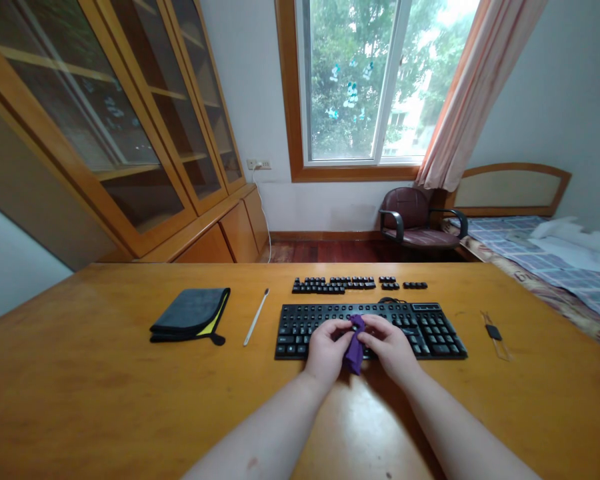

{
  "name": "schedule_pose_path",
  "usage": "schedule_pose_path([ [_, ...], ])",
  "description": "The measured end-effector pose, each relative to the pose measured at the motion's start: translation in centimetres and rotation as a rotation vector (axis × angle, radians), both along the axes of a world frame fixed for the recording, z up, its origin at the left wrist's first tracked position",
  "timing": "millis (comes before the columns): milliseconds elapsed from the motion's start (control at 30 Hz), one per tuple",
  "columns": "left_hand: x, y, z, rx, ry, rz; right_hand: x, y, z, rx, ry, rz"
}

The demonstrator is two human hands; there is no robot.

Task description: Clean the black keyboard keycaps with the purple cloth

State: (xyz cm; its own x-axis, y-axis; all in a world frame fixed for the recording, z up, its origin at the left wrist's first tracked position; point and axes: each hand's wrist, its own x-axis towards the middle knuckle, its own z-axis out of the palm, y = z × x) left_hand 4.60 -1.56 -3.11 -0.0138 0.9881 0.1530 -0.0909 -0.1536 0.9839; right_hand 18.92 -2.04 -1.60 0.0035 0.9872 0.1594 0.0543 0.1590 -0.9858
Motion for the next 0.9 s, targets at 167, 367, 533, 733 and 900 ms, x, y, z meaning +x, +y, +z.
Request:
schedule_pose_path([
  [167, 0.15, -0.33, 0.22, -0.056, -0.063, -0.014, -0.10, -0.40, 0.68, -0.079, 0.062, -0.010],
  [367, 0.32, -0.60, 0.76, -0.116, -0.085, -0.048, -0.03, -0.59, 0.43, -0.016, -0.016, -0.036],
  [533, 0.45, -0.52, 0.61, -0.039, -0.062, -0.076, -0.37, -0.75, 0.29, -0.007, -0.028, -0.086],
  [733, 0.35, -0.36, 0.19, -0.014, -0.035, -0.036, -0.78, -0.93, 0.47, 0.058, -0.120, -0.073],
  [900, -0.07, -0.18, 0.16, 0.064, 0.044, -0.035, -0.44, -0.52, 0.23, 0.007, -0.014, -0.153],
])
